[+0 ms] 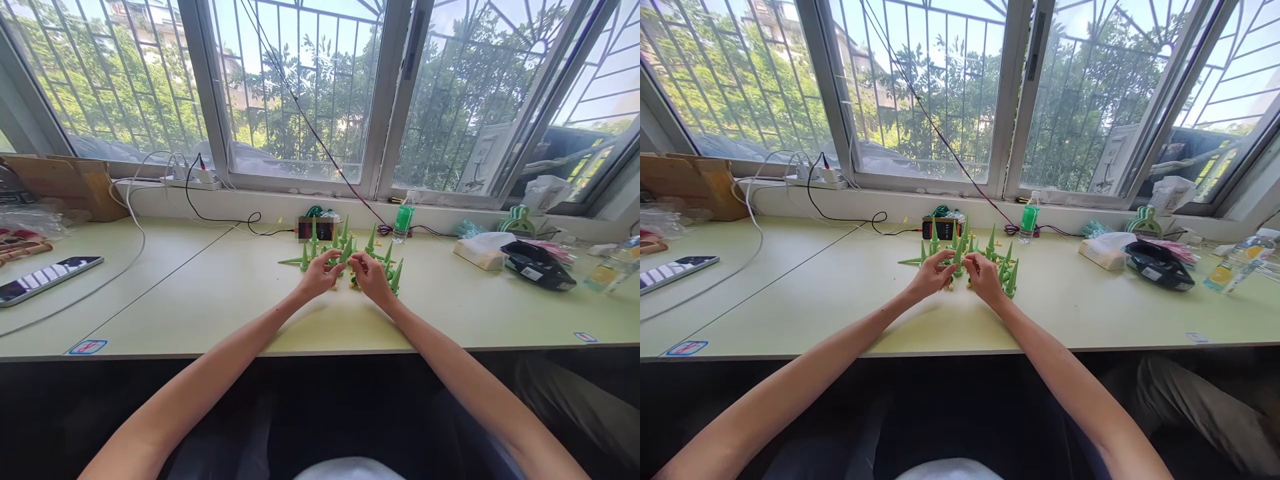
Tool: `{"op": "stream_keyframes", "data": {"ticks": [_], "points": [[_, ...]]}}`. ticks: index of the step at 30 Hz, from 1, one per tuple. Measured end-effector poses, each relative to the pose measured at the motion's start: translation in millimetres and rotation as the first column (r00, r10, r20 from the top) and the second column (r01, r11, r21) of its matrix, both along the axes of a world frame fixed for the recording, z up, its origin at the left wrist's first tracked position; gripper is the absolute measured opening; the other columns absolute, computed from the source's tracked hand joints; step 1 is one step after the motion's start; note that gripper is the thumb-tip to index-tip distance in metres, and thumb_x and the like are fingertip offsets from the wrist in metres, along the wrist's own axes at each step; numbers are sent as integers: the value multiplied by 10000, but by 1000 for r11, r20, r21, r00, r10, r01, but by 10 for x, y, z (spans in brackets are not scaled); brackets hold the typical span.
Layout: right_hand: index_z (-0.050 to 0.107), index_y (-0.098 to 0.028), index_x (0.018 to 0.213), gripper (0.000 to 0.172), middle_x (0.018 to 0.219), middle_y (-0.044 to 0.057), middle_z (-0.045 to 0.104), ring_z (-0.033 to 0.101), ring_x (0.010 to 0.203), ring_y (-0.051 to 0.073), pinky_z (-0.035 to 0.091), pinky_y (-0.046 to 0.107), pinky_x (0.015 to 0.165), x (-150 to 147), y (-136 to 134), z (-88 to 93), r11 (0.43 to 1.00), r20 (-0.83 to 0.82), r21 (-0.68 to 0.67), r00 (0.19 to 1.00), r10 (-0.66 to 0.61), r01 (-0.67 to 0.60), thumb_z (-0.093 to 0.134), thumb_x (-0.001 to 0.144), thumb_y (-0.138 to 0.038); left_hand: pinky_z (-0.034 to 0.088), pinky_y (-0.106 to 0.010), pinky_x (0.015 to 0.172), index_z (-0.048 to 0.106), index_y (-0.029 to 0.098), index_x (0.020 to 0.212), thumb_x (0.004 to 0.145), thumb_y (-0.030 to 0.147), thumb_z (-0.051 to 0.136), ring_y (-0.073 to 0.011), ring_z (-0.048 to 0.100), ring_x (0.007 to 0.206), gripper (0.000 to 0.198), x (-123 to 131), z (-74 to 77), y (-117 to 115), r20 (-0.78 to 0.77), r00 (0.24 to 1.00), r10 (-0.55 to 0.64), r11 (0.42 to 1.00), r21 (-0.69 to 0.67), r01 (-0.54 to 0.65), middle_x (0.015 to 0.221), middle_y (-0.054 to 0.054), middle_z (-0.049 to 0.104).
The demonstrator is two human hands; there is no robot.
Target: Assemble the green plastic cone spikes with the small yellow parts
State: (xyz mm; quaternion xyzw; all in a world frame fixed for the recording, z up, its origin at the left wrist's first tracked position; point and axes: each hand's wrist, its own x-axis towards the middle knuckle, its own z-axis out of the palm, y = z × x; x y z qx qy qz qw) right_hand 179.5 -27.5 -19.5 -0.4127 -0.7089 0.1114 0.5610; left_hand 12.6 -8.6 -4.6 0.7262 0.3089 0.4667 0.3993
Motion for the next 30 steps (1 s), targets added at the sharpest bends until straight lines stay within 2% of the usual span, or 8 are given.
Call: {"op": "stream_keyframes", "data": {"ticks": [4,11,21,27,30], "points": [[550,-197,957,305,691,-1,565,531,552,129,416,238,527,-5,13,-8,1000,-21,-16,1000,13,-13,459,931,-487,333,-176,320,565,169,1096,796,440,644,-13,486,393,412,5,9,14,54,999,11,1000,-27,-9,1193,-133,575],[478,-209,805,331,644,-19,509,453,488,110,358,230,481,10,7,-8,1000,6,-29,1000,6,-5,407,950,-498,338,-181,324,565,180,1084,787,440,658,-11,476,395,405,10,20,-12,62,998,6,1000,-24,-4,1167,-111,586],[436,-220,768,335,533,-45,441,409,454,116,323,236,475,13,5,-29,996,20,-87,1000,3,-1,386,958,-491,347,-175,333,565,183,1115,771,463,666,-13,486,420,454,6,-4,-1,41,999,0,1000,-24,1,1219,-121,565],[396,-224,727,357,508,-48,425,402,450,115,313,237,483,22,2,-41,992,38,-126,999,11,-6,355,969,-484,339,-167,359,581,159,1120,769,454,670,-50,504,463,467,3,-18,11,13,1000,-16,1000,-14,16,910,-60,627],[400,-223,733,353,508,-51,415,389,442,112,305,237,477,18,-2,-30,994,33,-112,999,2,1,360,966,-485,363,-170,385,596,171,1089,774,450,667,-45,513,502,426,3,-33,37,22,1000,18,998,60,-20,1009,-67,588]]}}
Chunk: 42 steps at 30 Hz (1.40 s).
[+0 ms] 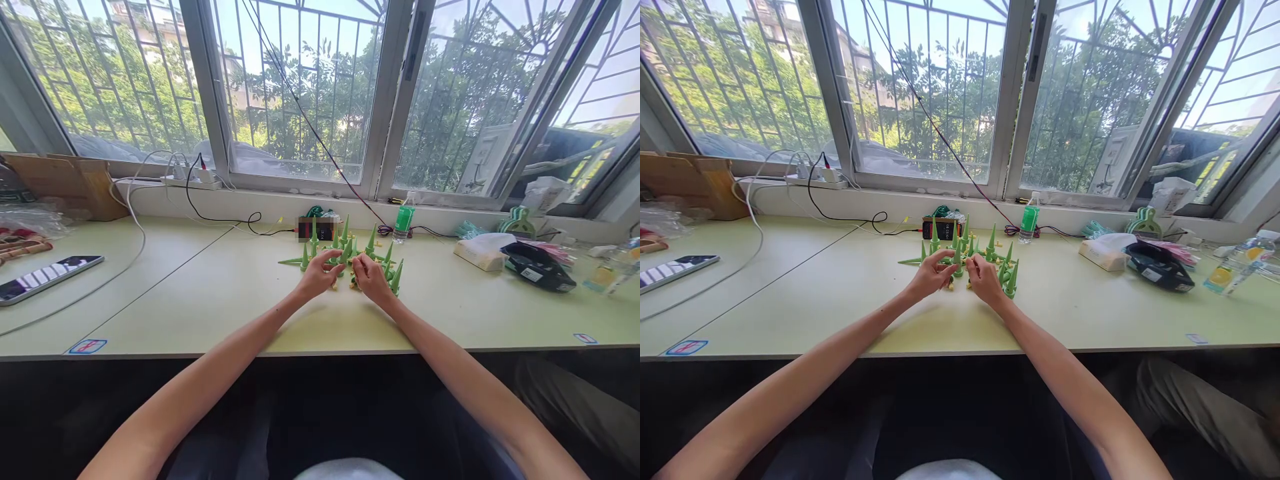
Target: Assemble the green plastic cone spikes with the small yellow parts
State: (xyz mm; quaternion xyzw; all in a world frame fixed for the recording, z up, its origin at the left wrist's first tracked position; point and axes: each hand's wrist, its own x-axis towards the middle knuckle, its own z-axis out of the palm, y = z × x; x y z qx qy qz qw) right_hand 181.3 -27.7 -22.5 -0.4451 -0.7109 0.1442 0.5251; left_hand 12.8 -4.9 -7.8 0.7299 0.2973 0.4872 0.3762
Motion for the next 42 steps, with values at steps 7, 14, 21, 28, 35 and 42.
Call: {"op": "stream_keyframes", "data": {"ticks": [7,14,21,28,35,42], "points": [[446,-211,804,313,631,-35,462,422,478,95,335,223,495,1,0,12,996,-61,87,998,-21,26,388,959,-476,384,-173,469,571,191,1059,817,413,637,-14,444,484,335,-19,9,35,4,988,156,977,143,-155,967,-26,561],[473,-208,833,281,645,-37,449,385,479,86,317,214,483,8,0,16,992,-53,122,998,-33,39,407,961,-449,251,-196,381,556,132,658,859,606,491,-43,374,392,518,2,72,-26,17,999,36,994,-108,-34,567,10,501],[505,-202,835,286,661,-27,450,366,500,88,309,216,480,0,-37,44,993,-23,119,999,28,-25,426,953,-450,217,-213,343,617,108,664,821,685,488,-52,380,356,612,-2,65,-15,39,990,-137,940,-309,142,560,-19,531],[472,-210,808,284,661,-28,457,377,499,90,320,221,487,20,-28,25,995,-39,78,997,61,-58,418,955,-448,244,-201,344,547,133,672,817,643,541,-38,391,371,531,-15,72,-40,37,985,-171,941,-290,174,620,-8,545],[426,-218,778,304,562,-45,416,378,468,104,302,235,475,20,-28,13,998,-24,17,998,55,-55,391,961,-459,241,-189,343,411,180,702,779,595,618,-23,365,367,471,-21,83,-67,13,985,-169,961,-217,168,639,24,554],[399,-226,738,348,546,-39,422,378,465,114,304,248,473,20,8,-18,999,-32,13,998,53,-52,365,966,-487,264,-190,362,355,192,685,759,595,631,-25,356,385,494,-16,86,-75,-30,990,-134,981,-143,129,604,35,531]]}}
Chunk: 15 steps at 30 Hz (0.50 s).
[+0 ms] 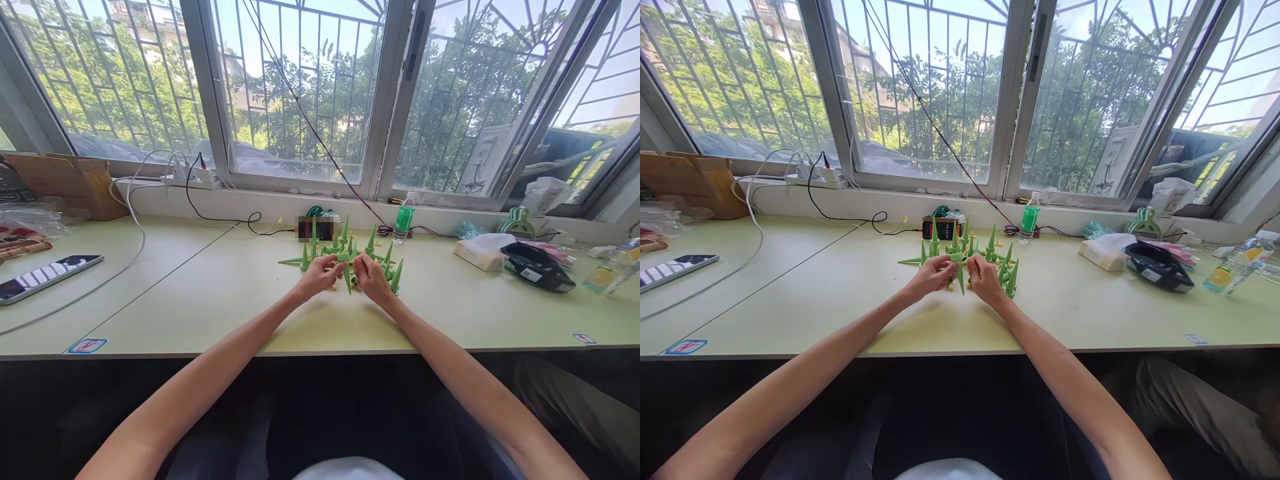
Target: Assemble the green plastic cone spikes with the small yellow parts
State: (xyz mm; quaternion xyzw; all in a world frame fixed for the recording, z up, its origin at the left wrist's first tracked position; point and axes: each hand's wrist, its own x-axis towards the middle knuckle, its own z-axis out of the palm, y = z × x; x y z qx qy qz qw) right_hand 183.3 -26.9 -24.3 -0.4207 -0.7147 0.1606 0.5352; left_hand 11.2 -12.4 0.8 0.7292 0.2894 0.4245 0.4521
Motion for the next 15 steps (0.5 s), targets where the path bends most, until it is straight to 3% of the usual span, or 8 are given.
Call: {"op": "stream_keyframes", "data": {"ticks": [7,12,15], "points": [[406,-229,748,348,555,-34,437,389,470,119,314,252,480,-18,-23,29,1000,9,15,1000,-23,23,358,968,-495,253,-190,364,334,196,676,760,594,629,-28,341,387,502,23,-16,12,15,1000,23,1000,14,-23,570,54,486],[410,-222,768,315,572,-40,442,392,484,113,318,241,500,-37,-39,47,994,-10,74,997,-81,81,370,972,-459,287,-185,376,519,169,798,750,579,650,-35,371,397,433,28,3,0,29,998,57,998,13,-57,592,50,501],[416,-218,800,297,592,-43,451,400,490,106,330,234,514,-35,-37,43,989,-37,110,995,-95,99,361,978,-451,287,-177,378,531,159,786,749,590,650,-31,382,392,449,22,17,-6,49,996,71,997,-2,-71,602,39,520]]}}
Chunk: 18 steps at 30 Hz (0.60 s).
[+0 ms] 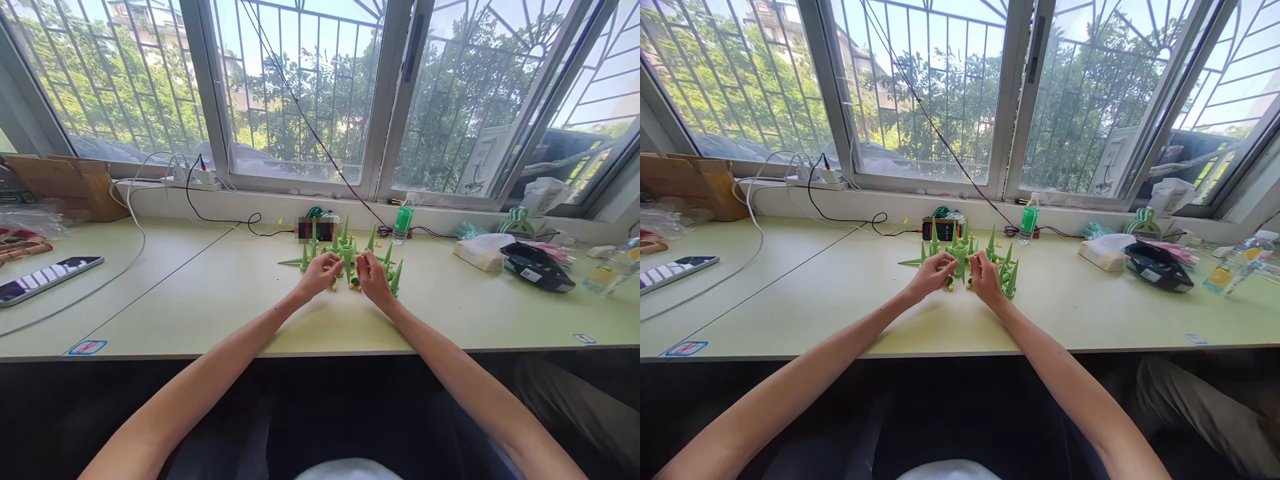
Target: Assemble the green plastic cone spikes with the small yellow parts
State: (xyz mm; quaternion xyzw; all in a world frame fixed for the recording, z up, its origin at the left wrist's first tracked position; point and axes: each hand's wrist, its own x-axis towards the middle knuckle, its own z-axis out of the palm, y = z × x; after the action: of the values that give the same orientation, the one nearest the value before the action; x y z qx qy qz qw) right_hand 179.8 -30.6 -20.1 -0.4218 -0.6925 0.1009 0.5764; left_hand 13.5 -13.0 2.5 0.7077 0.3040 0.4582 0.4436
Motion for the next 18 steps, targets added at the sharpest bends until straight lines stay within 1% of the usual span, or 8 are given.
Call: {"op": "stream_keyframes", "data": {"ticks": [2,4,7,9,12,18], "points": [[418,-218,813,295,600,-42,457,410,496,104,339,231,521,3,-1,-2,1000,-4,10,1000,-9,10,353,980,-451,255,-176,361,504,156,710,769,616,615,-31,373,374,477,-4,0,9,24,1000,-11,999,-43,12,577,33,508],[424,-218,822,293,607,-39,464,421,503,105,345,229,523,3,-6,-2,1000,4,12,1000,-9,9,351,980,-453,228,-186,345,505,150,651,800,658,543,-41,370,358,531,-9,-6,26,48,998,-50,992,-117,55,539,23,486],[445,-217,838,283,612,-34,469,421,509,105,345,224,517,-2,-16,-1,1000,24,7,999,22,-23,360,975,-450,239,-204,342,555,136,614,822,724,430,-64,401,360,637,-16,-12,49,64,991,-117,963,-236,129,516,-10,496],[453,-217,842,280,617,-31,471,414,510,104,344,220,513,-8,-21,-1,999,38,-5,998,53,-53,364,972,-449,247,-212,347,575,132,604,820,751,387,-73,410,365,683,-19,-9,54,64,988,-139,945,-291,151,509,-27,510],[453,-221,847,292,628,-28,475,414,513,104,349,218,510,-12,-22,-8,996,49,-30,996,80,-79,359,968,-469,242,-216,354,578,132,597,809,765,387,-73,399,370,694,-23,2,47,61,988,-145,933,-324,156,511,-36,521],[461,-224,866,310,637,-25,485,427,511,106,360,221,505,7,-4,-28,994,29,-58,996,90,-88,357,963,-499,246,-213,360,595,122,647,808,735,443,-69,409,389,651,-35,2,36,70,983,-170,929,-322,184,572,-43,548]]}}
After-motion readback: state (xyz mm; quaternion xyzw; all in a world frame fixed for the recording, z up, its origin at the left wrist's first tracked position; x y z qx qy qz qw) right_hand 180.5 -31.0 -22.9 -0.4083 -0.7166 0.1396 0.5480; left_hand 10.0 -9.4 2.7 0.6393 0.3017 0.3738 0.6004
